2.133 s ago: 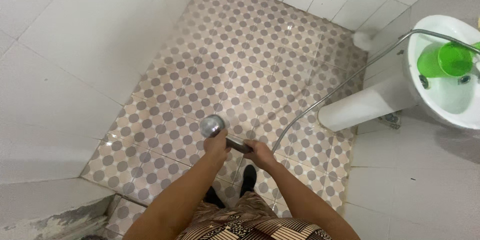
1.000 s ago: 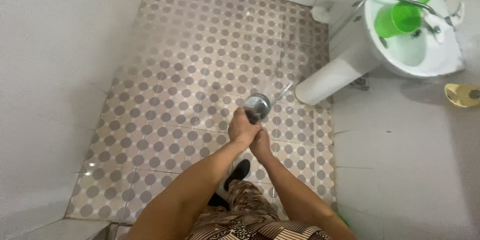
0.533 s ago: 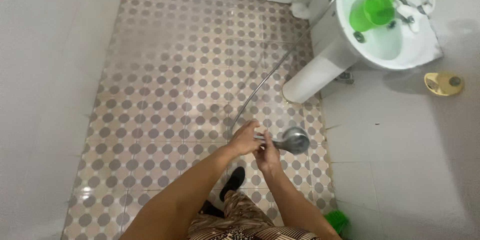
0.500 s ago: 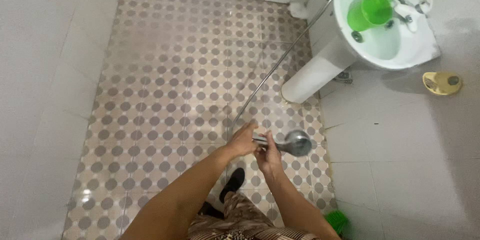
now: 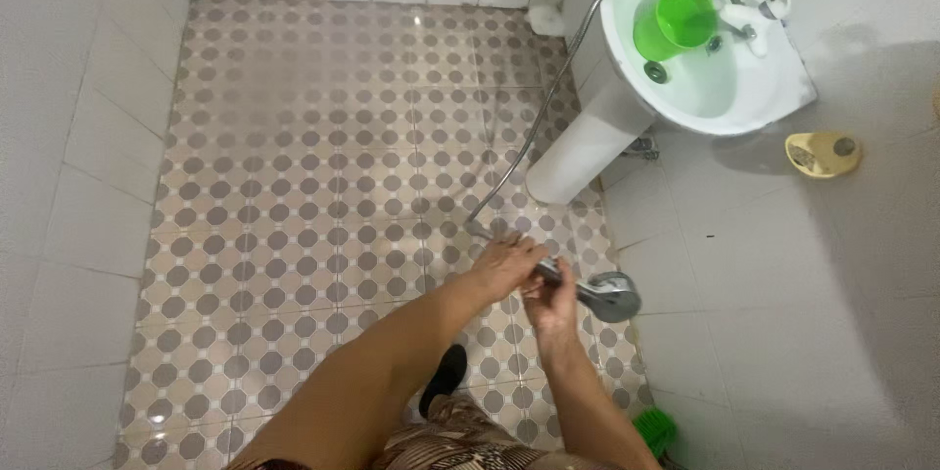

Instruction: The person holds a shower head and attempts to connect it to a flexible hose by threading the connection point by hand.

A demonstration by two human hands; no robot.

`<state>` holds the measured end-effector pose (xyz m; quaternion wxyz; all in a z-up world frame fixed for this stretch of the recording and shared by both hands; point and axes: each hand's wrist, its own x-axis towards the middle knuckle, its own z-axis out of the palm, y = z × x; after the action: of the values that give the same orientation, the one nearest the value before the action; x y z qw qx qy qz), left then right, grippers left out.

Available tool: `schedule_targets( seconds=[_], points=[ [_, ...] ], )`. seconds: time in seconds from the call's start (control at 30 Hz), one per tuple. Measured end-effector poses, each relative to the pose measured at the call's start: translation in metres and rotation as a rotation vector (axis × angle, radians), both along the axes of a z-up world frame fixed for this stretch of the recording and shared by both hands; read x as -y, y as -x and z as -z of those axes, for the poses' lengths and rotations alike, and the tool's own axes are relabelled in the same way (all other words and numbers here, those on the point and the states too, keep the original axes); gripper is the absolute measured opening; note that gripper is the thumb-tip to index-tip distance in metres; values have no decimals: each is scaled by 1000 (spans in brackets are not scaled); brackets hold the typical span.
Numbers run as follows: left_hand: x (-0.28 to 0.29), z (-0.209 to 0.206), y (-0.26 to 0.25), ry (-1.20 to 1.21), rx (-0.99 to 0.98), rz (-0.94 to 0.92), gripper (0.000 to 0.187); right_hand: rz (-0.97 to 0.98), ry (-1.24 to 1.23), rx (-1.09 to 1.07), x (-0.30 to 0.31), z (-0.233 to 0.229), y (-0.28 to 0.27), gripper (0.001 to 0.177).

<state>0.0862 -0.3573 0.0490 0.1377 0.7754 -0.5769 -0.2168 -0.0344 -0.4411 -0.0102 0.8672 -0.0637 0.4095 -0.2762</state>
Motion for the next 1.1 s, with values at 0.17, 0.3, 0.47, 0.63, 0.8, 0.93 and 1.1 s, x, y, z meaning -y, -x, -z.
schedule_targets(
  seconds=[0.17, 0.3, 0.47, 0.63, 0.8, 0.93, 1.1],
  points=[
    [36, -26, -8, 140, 71, 137, 37, 99, 65, 66, 28, -24, 3, 31],
    [45, -46, -7, 227, 100, 228, 40, 197, 119, -28, 37, -29, 10, 49],
    [45, -47, 0, 342, 192, 304, 37, 141, 51, 68, 70, -14, 22, 46],
    [50, -49, 15, 414, 296, 378, 35, 275, 45, 3, 58, -20, 39, 50],
    [50, -51, 42, 288, 259, 516, 26, 450, -24, -23, 53, -14, 68, 45],
    [50, -57, 48, 332, 225, 562, 29, 431, 26, -22, 46, -2, 91, 49],
    [66, -45, 54, 363, 169, 547, 30, 618, -32, -30, 32, -15, 90, 44]
  ],
)
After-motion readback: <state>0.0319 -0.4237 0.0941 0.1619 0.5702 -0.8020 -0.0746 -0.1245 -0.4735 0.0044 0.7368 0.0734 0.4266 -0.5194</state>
